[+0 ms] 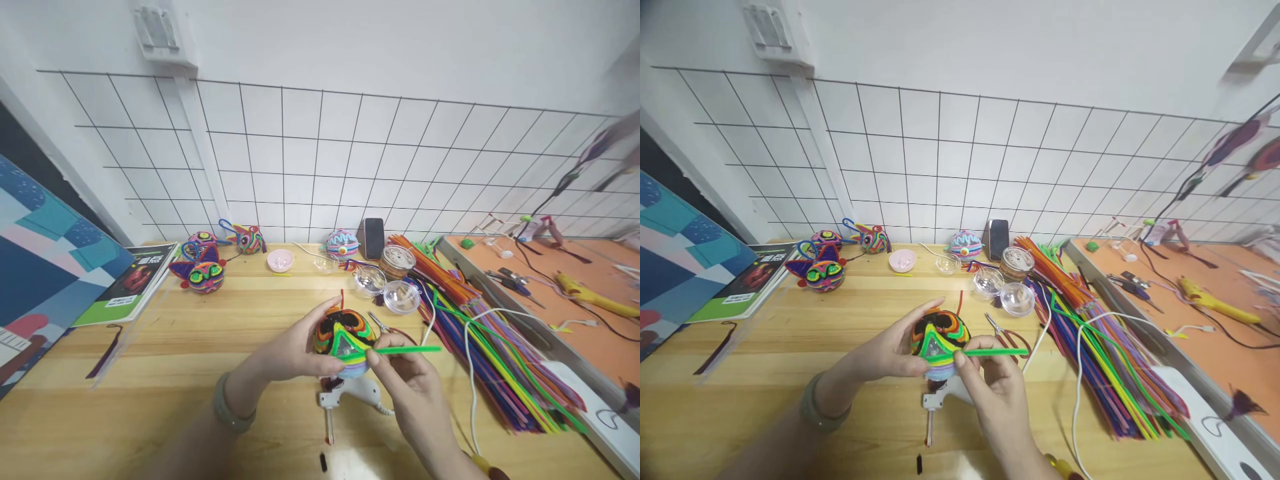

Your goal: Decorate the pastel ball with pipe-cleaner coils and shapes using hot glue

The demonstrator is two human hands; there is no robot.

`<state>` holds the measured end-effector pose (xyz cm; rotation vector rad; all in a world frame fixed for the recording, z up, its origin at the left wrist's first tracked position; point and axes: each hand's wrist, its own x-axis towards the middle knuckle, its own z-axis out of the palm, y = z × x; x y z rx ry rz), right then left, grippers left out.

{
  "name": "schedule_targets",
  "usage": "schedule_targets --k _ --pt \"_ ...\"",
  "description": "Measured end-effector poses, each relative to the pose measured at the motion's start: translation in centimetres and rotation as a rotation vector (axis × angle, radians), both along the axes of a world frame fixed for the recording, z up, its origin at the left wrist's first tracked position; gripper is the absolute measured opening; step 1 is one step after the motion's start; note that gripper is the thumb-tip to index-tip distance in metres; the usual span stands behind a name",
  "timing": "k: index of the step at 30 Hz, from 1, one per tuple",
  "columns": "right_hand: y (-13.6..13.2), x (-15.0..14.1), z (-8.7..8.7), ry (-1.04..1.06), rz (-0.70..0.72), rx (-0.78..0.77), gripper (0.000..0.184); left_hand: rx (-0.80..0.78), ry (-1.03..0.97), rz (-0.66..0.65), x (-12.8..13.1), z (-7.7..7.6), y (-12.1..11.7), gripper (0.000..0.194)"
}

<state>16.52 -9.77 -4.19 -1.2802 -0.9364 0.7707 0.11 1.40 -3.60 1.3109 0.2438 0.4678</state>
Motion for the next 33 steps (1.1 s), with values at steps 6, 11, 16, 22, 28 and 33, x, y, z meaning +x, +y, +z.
schedule_targets --k 6,11,16,22,28,33 --pt "0.3 0.5 -0.5 0.044 0.025 -0.019 0.021 0.025 0.011 0.036 0.5 0.0 -0.3 0.102" --pt "0.4 0.5 -0.6 0.059 0.005 -0.018 0.022 -0.021 0.007 0.052 0.9 -0.1 -0.6 0.095" --pt "0.3 0.0 -0.4 0.041 -0.053 -0.017 0.025 -0.036 0.049 0.102 1.2 -0.1 -0.9 0.088" --pt "0.3 -0.1 -0.5 0.046 -0.036 -0.035 0.027 -0.062 0.072 0.129 1.4 -0.5 -0.9 0.092" --pt "0.3 0.0 -0.9 0.081 -0.015 -0.036 0.025 -0.089 0.052 0.119 1.5 -0.8 -1.0 0.094" --pt "0.3 -0.2 -1.6 0.067 -0.014 -0.030 0.021 -0.053 0.094 0.153 1.7 -0.8 -1.1 0.088"
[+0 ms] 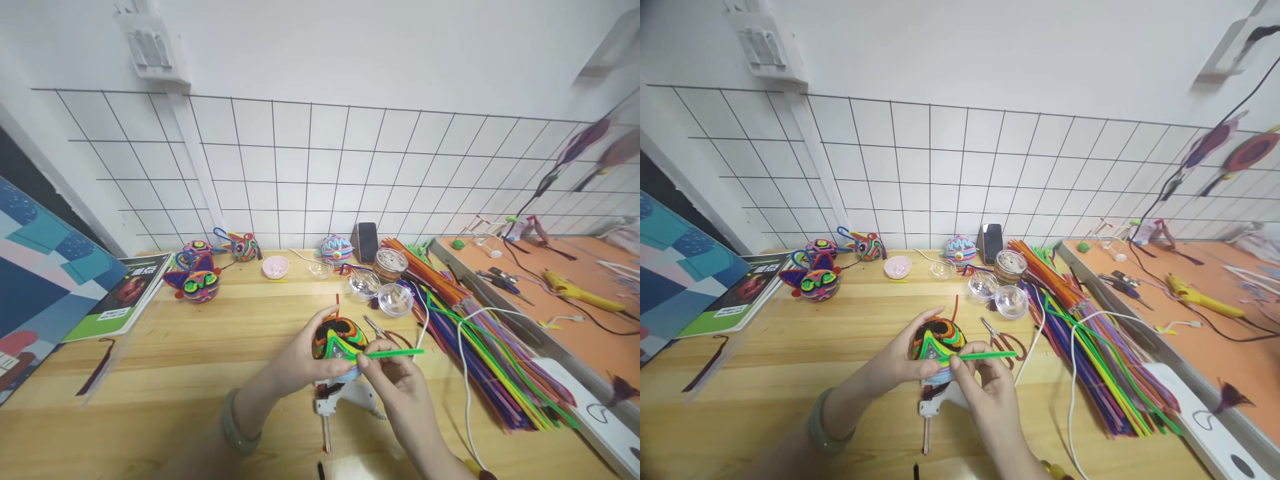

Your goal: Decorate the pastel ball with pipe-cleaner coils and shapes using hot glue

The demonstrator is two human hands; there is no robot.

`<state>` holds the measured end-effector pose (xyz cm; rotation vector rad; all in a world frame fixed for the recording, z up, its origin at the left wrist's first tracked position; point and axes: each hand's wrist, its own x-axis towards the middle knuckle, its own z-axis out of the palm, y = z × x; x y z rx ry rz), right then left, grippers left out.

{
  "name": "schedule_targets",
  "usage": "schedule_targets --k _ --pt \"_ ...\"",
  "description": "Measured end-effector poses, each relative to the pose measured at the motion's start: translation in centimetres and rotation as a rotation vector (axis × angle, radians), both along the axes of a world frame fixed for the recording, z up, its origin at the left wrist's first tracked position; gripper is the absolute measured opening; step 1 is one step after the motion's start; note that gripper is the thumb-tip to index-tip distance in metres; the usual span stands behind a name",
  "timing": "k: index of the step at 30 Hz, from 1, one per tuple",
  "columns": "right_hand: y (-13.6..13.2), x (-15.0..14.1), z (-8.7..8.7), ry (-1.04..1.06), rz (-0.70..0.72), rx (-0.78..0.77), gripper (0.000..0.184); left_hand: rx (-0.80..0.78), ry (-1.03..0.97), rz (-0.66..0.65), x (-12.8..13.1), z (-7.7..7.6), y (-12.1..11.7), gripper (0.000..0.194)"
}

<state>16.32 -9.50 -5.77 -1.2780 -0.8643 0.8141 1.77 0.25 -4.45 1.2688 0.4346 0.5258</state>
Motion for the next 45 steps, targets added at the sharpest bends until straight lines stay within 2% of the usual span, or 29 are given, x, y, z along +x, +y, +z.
schedule_targets --k 8,15,21,26,30,37,45 --pt "0.0 -0.2 -0.2 -0.017 0.020 0.001 0.019 0.026 0.052 0.044 0.1 0.4 -0.2 0.081" --pt "0.1 -0.1 -0.1 -0.023 0.024 -0.028 0.024 0.049 0.074 0.070 0.1 0.5 -0.4 0.077" --pt "0.2 0.1 -0.5 0.007 -0.021 -0.014 0.036 0.070 0.078 0.084 0.2 0.7 -0.4 0.076" --pt "0.2 0.1 -0.5 0.035 0.047 -0.067 0.050 0.090 0.095 0.096 0.2 1.0 -0.6 0.076" --pt "0.3 0.0 -0.1 0.015 0.056 -0.080 0.052 0.096 0.112 0.098 0.1 1.3 -0.7 0.079" --pt "0.0 -0.1 0.4 0.197 0.240 -0.048 0.054 0.152 0.186 0.063 -0.1 1.8 -1.0 0.084" --pt "0.2 0.8 0.5 0.467 0.193 -0.138 0.069 -0.008 0.046 -0.114 -0.7 0.5 -0.7 0.103"
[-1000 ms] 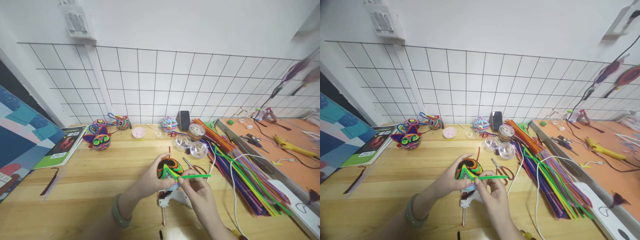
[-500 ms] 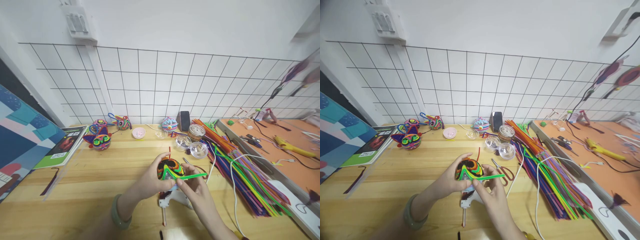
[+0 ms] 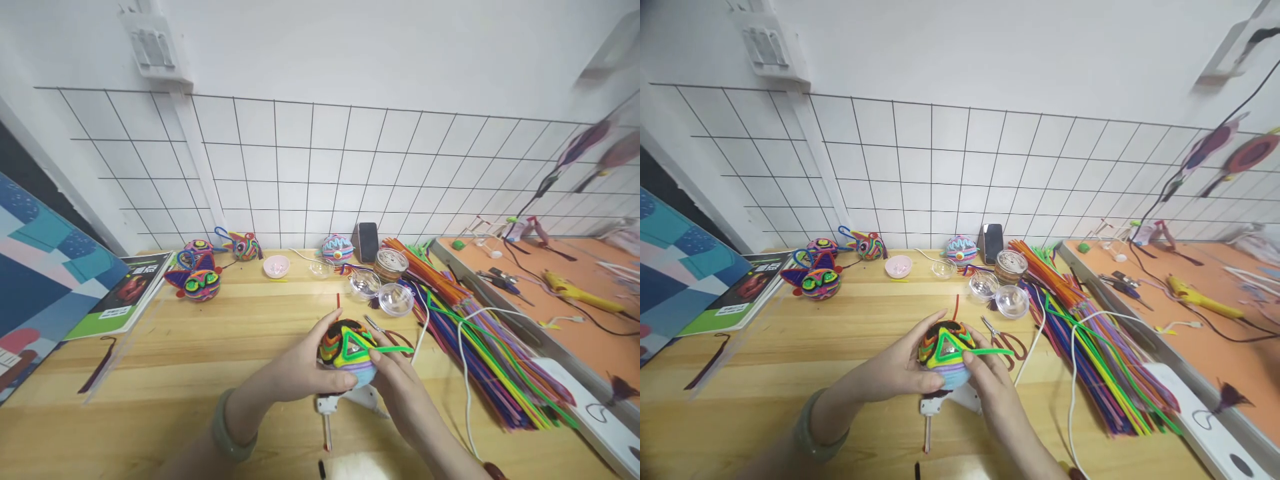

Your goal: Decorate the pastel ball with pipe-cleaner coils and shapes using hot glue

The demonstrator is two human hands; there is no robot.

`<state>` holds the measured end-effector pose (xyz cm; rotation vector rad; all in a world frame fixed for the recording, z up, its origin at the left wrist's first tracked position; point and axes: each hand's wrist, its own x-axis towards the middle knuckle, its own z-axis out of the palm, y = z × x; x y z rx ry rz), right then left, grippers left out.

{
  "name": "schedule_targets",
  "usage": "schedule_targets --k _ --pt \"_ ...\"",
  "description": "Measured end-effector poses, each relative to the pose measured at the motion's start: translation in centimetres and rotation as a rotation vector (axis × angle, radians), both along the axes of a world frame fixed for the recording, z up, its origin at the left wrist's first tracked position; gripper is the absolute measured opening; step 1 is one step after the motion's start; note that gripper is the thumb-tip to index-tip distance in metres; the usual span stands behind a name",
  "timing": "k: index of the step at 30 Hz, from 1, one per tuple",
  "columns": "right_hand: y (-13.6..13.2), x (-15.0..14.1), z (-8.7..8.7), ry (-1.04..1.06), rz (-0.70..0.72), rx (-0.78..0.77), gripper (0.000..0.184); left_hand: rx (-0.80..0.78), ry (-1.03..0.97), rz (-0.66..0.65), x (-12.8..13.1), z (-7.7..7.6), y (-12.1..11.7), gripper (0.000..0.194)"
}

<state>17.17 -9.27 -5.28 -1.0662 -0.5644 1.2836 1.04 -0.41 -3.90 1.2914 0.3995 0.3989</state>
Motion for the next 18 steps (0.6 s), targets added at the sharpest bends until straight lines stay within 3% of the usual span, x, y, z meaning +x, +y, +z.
schedule_targets --k 11,18 --pt "0.7 1.8 0.6 0.106 0.076 -0.034 0.073 -0.022 -0.077 -0.099 0.3 0.4 0.4 0.098" --pt "1.4 3.0 0.9 0.089 0.213 0.000 0.072 -0.070 -0.005 -0.127 -0.5 1.8 0.8 0.094"
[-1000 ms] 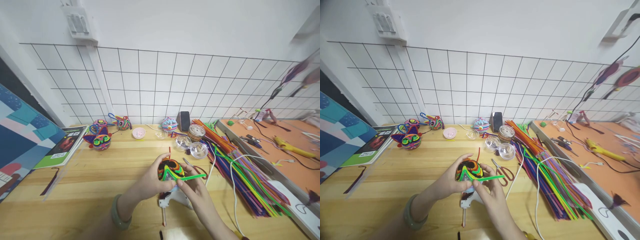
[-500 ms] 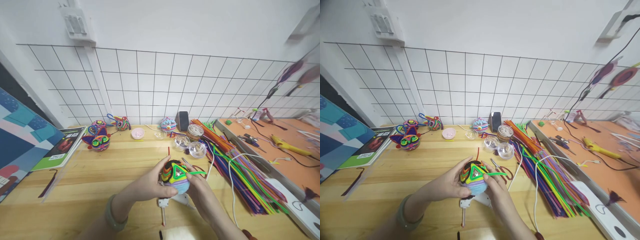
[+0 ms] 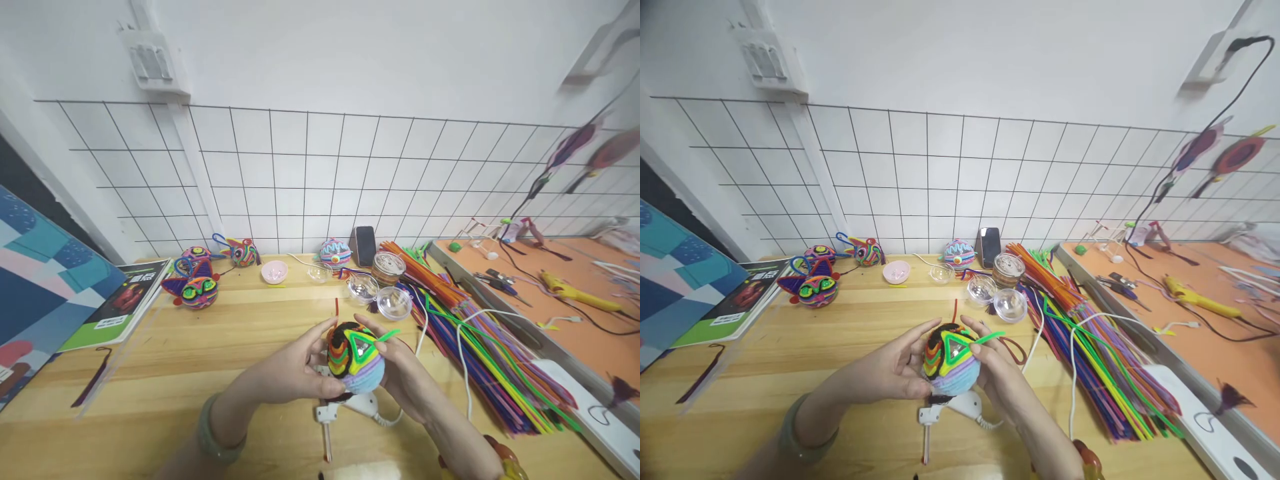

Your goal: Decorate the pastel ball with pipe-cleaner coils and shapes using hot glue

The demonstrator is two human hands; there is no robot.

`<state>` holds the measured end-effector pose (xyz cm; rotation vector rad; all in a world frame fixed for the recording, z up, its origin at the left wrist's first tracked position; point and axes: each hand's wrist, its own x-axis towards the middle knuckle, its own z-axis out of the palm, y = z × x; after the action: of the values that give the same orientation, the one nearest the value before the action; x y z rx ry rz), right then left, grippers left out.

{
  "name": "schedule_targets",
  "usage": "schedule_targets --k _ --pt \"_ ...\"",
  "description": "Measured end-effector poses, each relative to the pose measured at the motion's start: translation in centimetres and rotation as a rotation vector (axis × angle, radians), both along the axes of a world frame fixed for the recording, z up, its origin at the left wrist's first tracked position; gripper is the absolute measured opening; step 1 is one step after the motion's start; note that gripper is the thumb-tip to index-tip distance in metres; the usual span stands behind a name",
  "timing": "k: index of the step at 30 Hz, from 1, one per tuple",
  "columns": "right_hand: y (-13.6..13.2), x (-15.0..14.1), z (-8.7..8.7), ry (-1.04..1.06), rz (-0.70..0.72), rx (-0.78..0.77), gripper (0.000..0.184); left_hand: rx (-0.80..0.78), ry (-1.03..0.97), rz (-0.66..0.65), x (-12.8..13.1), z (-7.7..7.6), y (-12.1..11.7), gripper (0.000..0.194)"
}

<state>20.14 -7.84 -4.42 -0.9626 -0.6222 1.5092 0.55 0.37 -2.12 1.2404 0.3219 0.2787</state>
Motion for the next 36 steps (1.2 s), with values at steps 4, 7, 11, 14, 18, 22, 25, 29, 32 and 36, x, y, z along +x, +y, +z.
schedule_targets --k 4,7,11,14,18,22,25,29,32,36 --pt "0.1 0.2 -0.4 -0.025 0.029 0.046 0.071 0.025 0.005 -0.022 -0.3 -0.2 0.6 0.085" --pt "0.0 0.4 -0.9 -0.026 0.021 0.072 0.070 0.078 0.035 0.037 -0.4 -1.0 1.2 0.081" --pt "-0.3 0.8 -1.6 0.021 0.036 0.100 0.061 0.165 0.196 0.211 -0.1 -1.0 1.9 0.070" --pt "-0.3 0.9 -2.1 0.023 0.063 0.146 0.062 0.225 0.234 0.335 0.3 -0.4 1.6 0.062" --pt "-0.4 0.9 -2.8 -0.101 0.058 0.272 0.073 0.246 0.216 0.524 0.2 -0.2 0.4 0.051" --pt "-0.9 0.7 -3.2 -0.237 0.055 0.391 0.071 0.233 0.245 0.706 -0.7 -0.7 -1.6 0.048" --pt "-1.6 0.3 -3.3 -0.280 0.065 0.464 0.070 0.222 0.232 0.794 -1.4 -1.4 -3.4 0.047" --pt "-2.5 -0.1 -3.6 -0.425 0.102 0.522 0.071 0.231 0.203 0.897 -2.1 -2.6 -5.8 0.040" --pt "-3.1 -0.2 -3.6 -0.490 0.136 0.536 0.074 0.234 0.191 0.902 -2.5 -3.3 -7.4 0.039" --pt "-3.4 -0.4 -3.6 -0.457 0.162 0.553 0.074 0.231 0.153 0.823 -2.4 -3.3 -8.8 0.046"
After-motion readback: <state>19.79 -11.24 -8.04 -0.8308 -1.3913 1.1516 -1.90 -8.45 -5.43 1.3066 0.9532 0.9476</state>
